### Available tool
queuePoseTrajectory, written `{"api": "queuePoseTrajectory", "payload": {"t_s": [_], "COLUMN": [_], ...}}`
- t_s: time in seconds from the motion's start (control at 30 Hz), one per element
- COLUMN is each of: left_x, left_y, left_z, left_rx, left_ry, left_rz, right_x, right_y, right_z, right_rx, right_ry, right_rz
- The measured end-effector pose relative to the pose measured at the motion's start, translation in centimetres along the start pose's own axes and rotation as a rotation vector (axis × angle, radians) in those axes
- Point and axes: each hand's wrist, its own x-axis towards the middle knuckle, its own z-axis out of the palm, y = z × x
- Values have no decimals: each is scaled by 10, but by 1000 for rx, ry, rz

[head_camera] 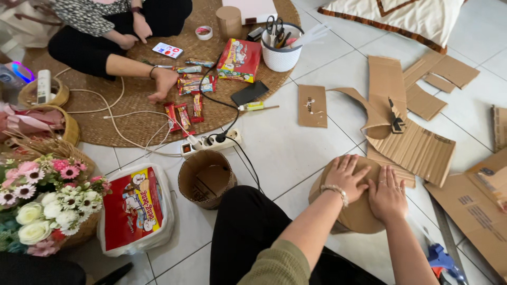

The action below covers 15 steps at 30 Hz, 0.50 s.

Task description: The person constructs a cylindrical object by applying hot glue to the edge of a curved cardboard piece and then trimming the excess cardboard with scissors.

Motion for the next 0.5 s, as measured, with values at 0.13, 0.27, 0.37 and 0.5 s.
{"api": "queuePoseTrajectory", "payload": {"t_s": [0.13,0.27,0.37,0.5], "left_x": [-1,-3,-5,-3], "left_y": [-15,-16,-16,-17], "left_z": [4,8,6,6], "left_rx": [62,92,110,93], "left_ry": [29,34,33,5], "left_rz": [78,97,92,82], "right_x": [-1,3,-3,-2], "right_y": [0,5,-2,-5], "right_z": [2,13,3,-3], "right_rx": [15,30,3,49], "right_ry": [-14,-10,40,-38], "right_rz": [8,16,7,-92]}}
